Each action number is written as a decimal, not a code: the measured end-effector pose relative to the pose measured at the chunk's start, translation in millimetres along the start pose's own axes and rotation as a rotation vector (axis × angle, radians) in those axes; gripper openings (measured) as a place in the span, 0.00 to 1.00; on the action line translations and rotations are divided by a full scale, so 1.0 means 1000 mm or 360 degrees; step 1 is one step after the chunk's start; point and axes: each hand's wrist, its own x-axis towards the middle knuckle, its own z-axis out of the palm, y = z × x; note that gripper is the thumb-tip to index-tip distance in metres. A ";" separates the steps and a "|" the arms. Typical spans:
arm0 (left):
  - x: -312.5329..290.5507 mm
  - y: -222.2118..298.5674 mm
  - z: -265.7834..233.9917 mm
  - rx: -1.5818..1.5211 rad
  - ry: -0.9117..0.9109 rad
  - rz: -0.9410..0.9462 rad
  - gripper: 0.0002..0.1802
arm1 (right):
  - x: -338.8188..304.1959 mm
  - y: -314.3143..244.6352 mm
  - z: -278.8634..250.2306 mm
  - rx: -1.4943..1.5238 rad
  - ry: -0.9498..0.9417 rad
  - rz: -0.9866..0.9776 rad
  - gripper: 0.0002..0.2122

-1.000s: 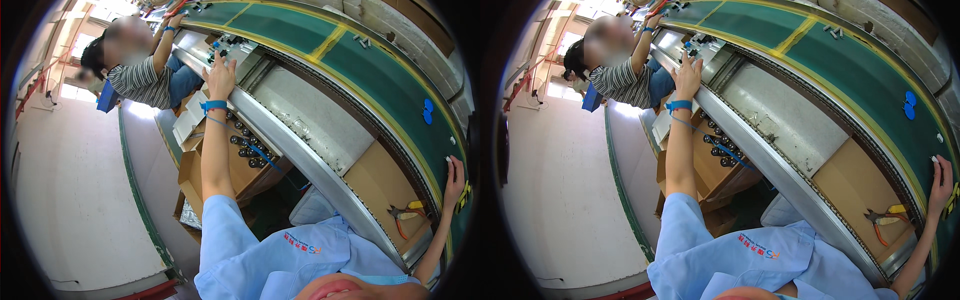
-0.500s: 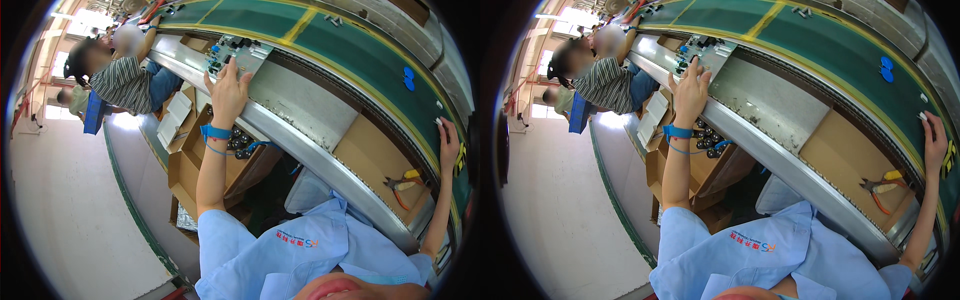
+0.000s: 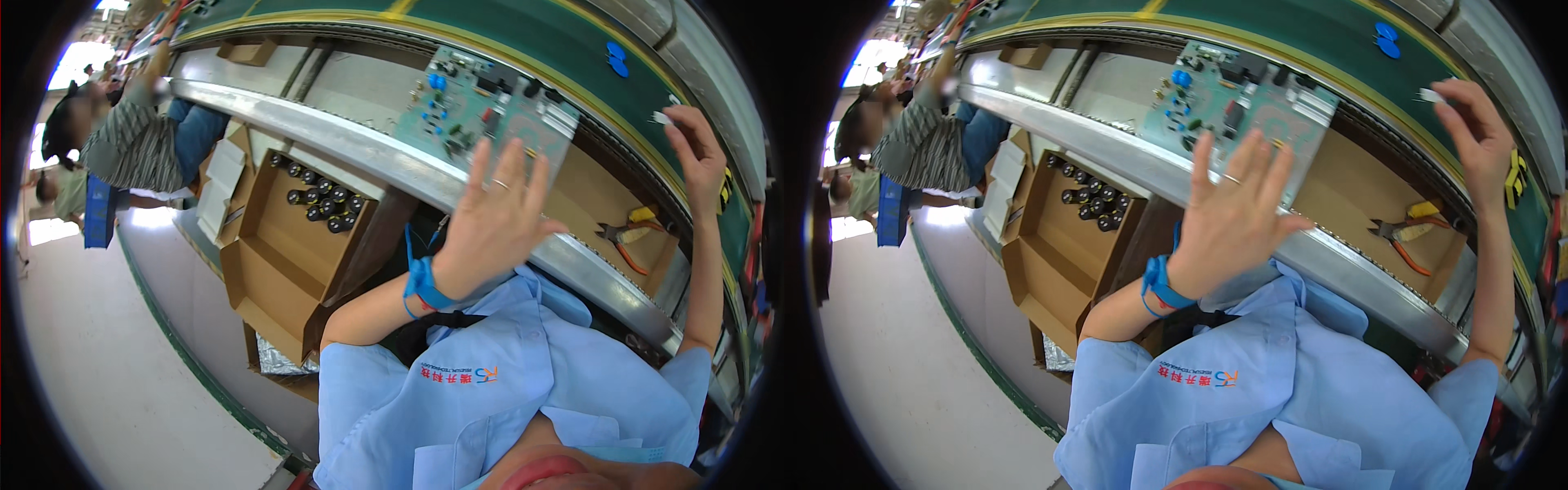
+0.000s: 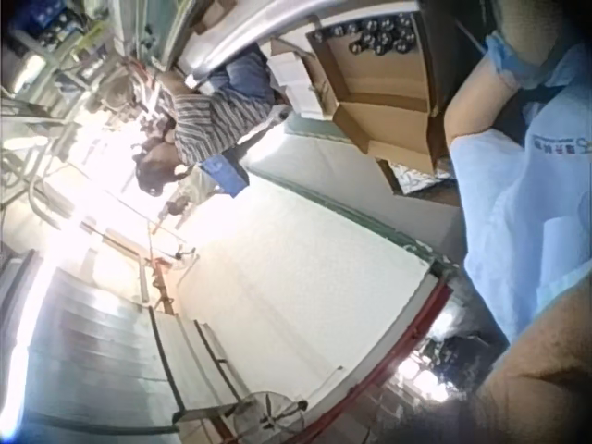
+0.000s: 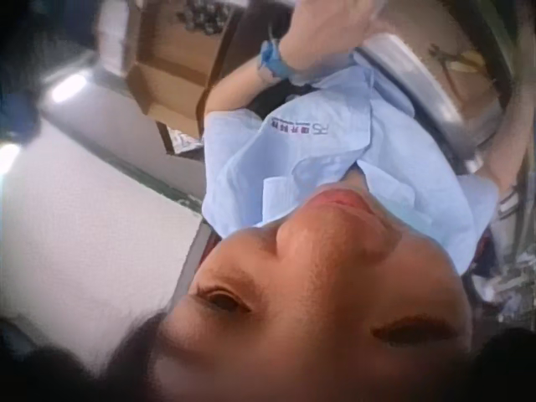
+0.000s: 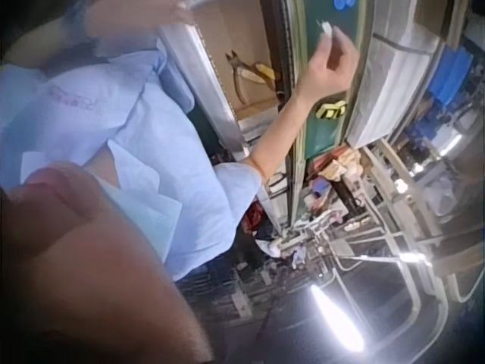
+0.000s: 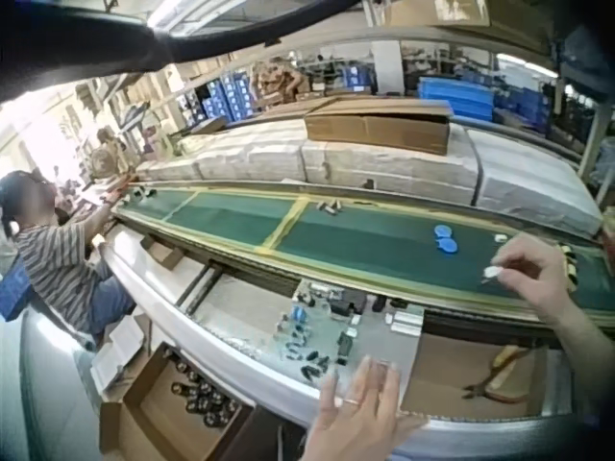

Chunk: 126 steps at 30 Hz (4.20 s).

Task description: Assembling electronic components onto a printed circuit board on an assembly line.

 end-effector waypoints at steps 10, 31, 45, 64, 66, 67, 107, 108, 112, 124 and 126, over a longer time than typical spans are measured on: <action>-0.015 0.008 0.004 -0.0491 0.0538 0.0351 0.16 | 0.007 -0.086 0.075 -0.0105 -0.0591 -0.0016 0.07; -0.031 -0.040 0.029 -0.0608 0.0457 -0.0069 0.06 | 0.010 -0.095 0.104 -0.0827 -0.1052 -0.0398 0.06; -0.034 -0.040 0.034 -0.0590 0.0506 -0.0049 0.06 | 0.007 -0.091 0.104 -0.0820 -0.1066 -0.0371 0.06; -0.032 -0.041 0.036 -0.0594 0.0596 -0.0035 0.05 | 0.013 -0.101 0.106 -0.0925 -0.1193 -0.0344 0.06; -0.033 -0.040 0.034 -0.0589 0.0578 -0.0026 0.05 | 0.017 -0.098 0.101 -0.0878 -0.1260 -0.0307 0.06; -0.034 -0.040 0.033 -0.0588 0.0540 -0.0042 0.05 | 0.018 -0.095 0.099 -0.0809 -0.1353 -0.0265 0.06; -0.027 -0.033 0.023 -0.0512 0.0719 0.0031 0.03 | 0.024 0.049 -0.011 -0.0204 -0.0394 0.0104 0.07; -0.027 -0.034 0.022 -0.0520 0.0733 0.0033 0.02 | 0.018 0.036 -0.013 -0.0243 -0.0400 -0.0044 0.08; -0.031 -0.034 0.026 -0.0590 0.0688 0.0023 0.02 | 0.002 0.010 -0.017 -0.0191 -0.0604 -0.0296 0.12; -0.024 -0.031 0.024 -0.0375 0.0419 -0.0100 0.14 | -0.003 -0.031 -0.004 -0.0689 -0.0807 -0.0939 0.14; -0.023 -0.026 0.030 -0.0336 0.0388 -0.0061 0.19 | -0.008 -0.024 -0.005 -0.0695 -0.0727 -0.1036 0.13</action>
